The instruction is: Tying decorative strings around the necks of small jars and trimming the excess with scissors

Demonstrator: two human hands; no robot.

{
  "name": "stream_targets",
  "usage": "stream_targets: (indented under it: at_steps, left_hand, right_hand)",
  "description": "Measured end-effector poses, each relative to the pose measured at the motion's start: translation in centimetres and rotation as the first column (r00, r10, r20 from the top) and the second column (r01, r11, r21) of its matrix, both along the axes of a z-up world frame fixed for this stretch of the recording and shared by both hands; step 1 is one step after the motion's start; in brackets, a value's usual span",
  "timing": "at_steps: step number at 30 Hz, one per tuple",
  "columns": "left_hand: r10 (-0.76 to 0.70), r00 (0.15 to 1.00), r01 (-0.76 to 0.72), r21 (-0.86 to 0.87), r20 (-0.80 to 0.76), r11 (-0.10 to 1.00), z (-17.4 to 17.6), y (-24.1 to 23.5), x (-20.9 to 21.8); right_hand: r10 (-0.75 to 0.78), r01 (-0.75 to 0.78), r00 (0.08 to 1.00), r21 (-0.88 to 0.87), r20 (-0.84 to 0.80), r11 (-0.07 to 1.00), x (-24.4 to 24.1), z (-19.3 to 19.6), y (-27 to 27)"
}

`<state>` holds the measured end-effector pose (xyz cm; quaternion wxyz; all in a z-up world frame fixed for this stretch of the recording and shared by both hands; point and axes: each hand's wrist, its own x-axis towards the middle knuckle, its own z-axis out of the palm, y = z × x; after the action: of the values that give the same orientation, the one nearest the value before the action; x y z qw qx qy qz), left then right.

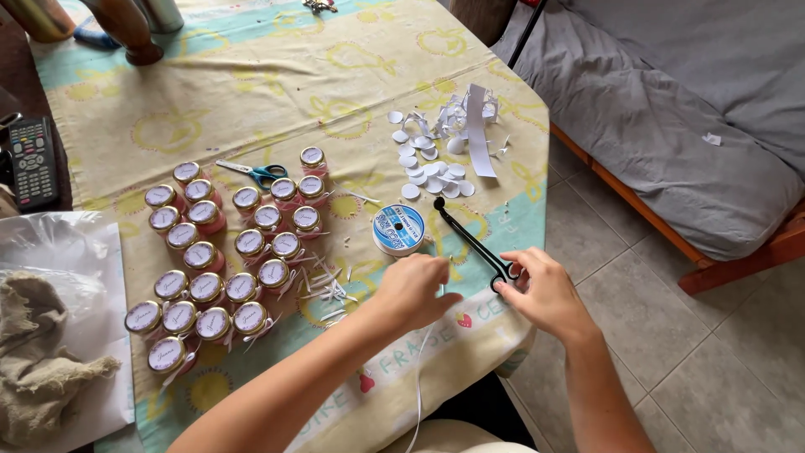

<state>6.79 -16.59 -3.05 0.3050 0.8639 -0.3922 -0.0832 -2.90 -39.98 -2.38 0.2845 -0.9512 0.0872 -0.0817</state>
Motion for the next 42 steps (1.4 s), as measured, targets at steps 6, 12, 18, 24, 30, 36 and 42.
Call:
stream_targets:
  at_steps: [6, 12, 18, 24, 30, 36, 42]
  left_hand:
    - [0.071, 0.996, -0.064, 0.106, -0.057, 0.992, -7.5, -3.3, 3.3]
    - [-0.106, 0.672, -0.23, -0.343, -0.733, 0.911, -2.8, 3.1, 6.5]
    - [-0.19, 0.571, -0.159, -0.335, -0.799, 0.929, -2.5, 10.1, 6.7]
    - [-0.212, 0.488, -0.128, -0.31, -0.847, 0.942, 0.1, 11.6, 3.5]
    - [-0.184, 0.451, -0.322, -0.351, -0.873, 0.879, 0.2, 10.5, 1.7]
    - [-0.281, 0.413, -0.206, -0.389, -0.866, 0.898, 1.3, 11.1, 1.7]
    - [-0.24, 0.433, -0.247, -0.37, -0.869, 0.896, 1.9, 10.9, 1.4]
  right_hand:
    - [-0.098, 0.092, 0.995, -0.154, -0.029, 0.984, 1.5, -2.3, -1.3]
    - [-0.156, 0.143, 0.988, 0.505, -0.018, 0.851, 0.6, -1.2, -1.5]
    - [0.022, -0.079, 0.997, 0.826, 0.08, 0.558, -2.7, -4.8, -3.4]
    - [0.429, 0.032, 0.89, 0.959, -0.156, 0.282, -6.8, -3.6, -2.3]
    - [0.474, 0.12, 0.844, 0.95, -0.251, 0.289, -8.3, -4.1, -0.9]
    - [0.495, 0.114, 0.829, 0.946, -0.259, 0.304, -8.3, -4.2, -0.4]
    - [0.493, 0.137, 0.835, 0.96, -0.245, 0.244, -7.5, -3.9, 0.5]
